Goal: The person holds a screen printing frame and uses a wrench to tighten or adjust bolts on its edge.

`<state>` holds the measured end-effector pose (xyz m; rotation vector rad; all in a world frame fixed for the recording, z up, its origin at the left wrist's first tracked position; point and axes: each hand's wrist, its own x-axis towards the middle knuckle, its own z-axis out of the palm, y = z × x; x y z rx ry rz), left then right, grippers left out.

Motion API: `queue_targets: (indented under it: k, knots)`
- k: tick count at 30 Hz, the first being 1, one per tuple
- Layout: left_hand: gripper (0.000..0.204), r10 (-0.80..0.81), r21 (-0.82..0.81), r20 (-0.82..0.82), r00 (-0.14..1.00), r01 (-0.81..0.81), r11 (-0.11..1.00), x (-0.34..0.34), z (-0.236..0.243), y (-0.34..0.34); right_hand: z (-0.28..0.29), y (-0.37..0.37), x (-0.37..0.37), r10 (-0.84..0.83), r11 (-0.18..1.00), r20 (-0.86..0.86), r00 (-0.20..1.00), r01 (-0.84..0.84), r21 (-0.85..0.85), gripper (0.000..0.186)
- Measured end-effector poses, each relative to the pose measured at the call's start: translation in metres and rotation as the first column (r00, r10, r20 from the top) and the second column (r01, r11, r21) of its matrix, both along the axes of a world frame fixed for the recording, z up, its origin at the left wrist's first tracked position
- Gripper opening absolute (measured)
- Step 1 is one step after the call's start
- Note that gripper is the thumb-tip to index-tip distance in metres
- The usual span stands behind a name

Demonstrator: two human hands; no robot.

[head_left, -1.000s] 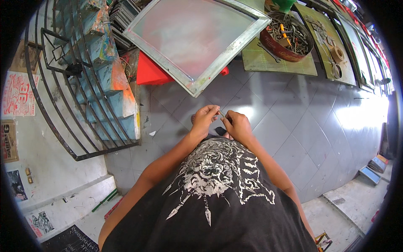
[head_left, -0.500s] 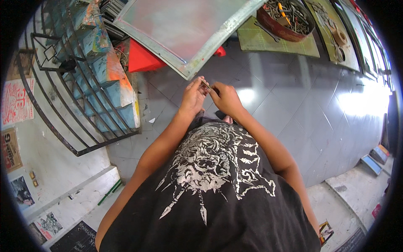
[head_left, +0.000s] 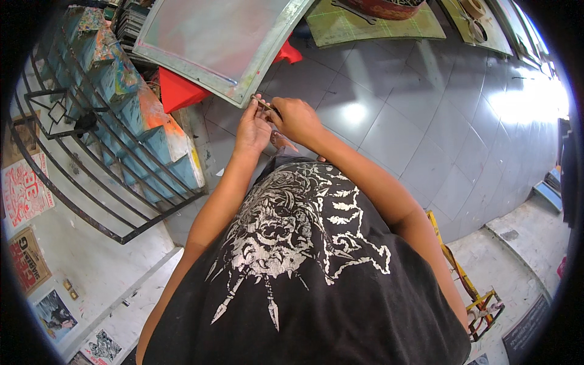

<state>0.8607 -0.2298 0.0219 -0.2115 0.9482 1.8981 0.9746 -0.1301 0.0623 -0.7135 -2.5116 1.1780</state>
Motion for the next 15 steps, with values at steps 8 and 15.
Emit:
queue_targets:
  k: [8, 15]
  knots:
    - [0.015, 0.014, 0.020, 0.058, 0.998, -0.015, 1.000, -0.0005, 0.0048, 0.0019, 0.0020, 0.0020, 0.0022, 0.036, 0.997, -0.047, 0.998, -0.033, 0.064, 0.017]
    - [0.014, 0.008, 0.082, 0.088, 0.996, -0.015, 0.997, -0.0043, 0.0029, 0.0021, -0.0067, 0.0020, -0.0057, -0.036, 0.999, -0.096, 0.995, 0.033, -0.035, 0.017]
